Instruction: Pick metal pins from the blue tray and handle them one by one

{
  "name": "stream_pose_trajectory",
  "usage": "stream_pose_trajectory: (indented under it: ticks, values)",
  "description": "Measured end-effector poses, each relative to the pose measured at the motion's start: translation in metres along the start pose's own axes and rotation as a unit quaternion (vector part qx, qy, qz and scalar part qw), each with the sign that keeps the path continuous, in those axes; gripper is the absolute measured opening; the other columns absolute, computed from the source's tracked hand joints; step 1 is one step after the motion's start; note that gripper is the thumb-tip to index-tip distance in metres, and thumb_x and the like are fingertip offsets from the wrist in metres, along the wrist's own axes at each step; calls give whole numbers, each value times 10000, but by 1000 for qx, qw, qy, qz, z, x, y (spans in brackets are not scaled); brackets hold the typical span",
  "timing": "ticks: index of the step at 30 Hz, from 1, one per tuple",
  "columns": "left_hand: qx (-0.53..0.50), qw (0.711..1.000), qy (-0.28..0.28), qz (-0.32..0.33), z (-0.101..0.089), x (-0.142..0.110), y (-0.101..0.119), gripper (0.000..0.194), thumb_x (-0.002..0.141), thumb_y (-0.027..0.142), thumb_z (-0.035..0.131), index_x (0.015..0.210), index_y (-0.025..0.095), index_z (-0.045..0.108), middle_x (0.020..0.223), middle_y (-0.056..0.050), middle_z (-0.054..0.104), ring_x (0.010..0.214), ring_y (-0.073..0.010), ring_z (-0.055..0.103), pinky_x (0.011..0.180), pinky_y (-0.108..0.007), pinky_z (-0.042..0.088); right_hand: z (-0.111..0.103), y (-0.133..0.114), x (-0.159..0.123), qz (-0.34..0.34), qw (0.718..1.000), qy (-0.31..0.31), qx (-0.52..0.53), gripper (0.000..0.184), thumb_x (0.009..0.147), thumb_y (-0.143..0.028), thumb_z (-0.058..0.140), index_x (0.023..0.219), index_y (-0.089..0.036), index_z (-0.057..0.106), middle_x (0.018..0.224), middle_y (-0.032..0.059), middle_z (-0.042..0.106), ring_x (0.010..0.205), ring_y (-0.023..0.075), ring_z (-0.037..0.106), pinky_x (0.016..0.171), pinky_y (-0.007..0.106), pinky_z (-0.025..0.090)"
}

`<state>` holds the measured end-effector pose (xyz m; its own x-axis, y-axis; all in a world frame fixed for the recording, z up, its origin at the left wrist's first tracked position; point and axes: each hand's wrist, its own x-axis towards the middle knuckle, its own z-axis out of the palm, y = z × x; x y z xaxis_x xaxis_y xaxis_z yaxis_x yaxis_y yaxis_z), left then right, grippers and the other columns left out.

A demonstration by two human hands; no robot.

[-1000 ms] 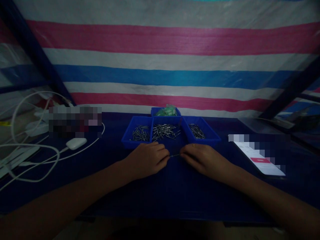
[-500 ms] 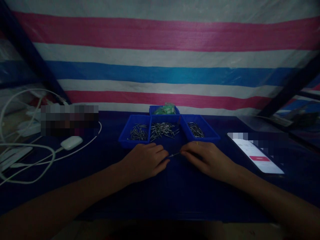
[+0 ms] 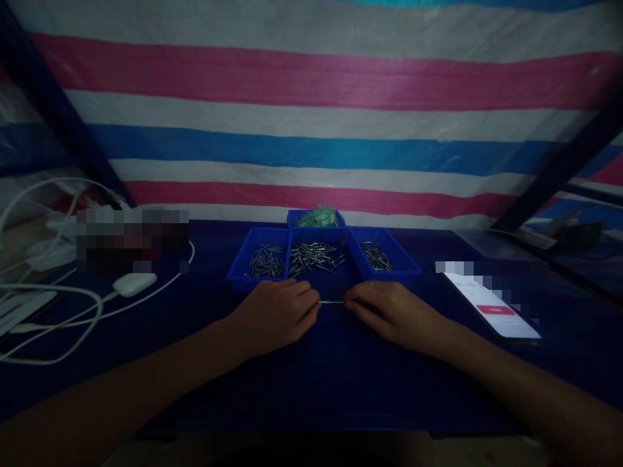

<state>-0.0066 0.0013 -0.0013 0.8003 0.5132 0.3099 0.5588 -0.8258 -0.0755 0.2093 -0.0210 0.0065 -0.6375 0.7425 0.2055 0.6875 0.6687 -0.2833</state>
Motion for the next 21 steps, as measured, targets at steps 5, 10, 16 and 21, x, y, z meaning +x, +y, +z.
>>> stream_pose_trajectory:
  ticks: [5,10,16,21]
  values:
    - [6,1000,10,-4,0,-1,0,184,852,236,375,810,170,541,727,7,552,669,-122,523,567,-249,392,-1,-1,0,-3,1000,-11,-5,188,855,-210,383,892,-151,557,763,30,584,683,123,525,630,254,389]
    - [1,1000,9,3,1,-1,-2,173,851,233,378,810,172,535,730,7,551,670,-120,525,570,-244,387,0,0,0,-10,1000,-10,-2,188,855,-217,384,877,-155,560,757,29,584,670,120,525,621,249,386]
    - [7,1000,7,3,1,-1,-1,183,856,241,364,789,178,522,723,13,549,658,-123,520,568,-247,383,0,1,0,-9,1000,-14,-7,185,855,-213,384,891,-157,556,764,28,586,682,123,529,629,253,388]
    - [6,1000,6,0,1,-1,0,191,856,239,361,795,171,529,729,7,554,669,-118,521,583,-242,387,0,1,0,-10,1000,-19,-11,195,859,-220,378,912,-157,556,778,29,589,690,122,531,637,255,391]
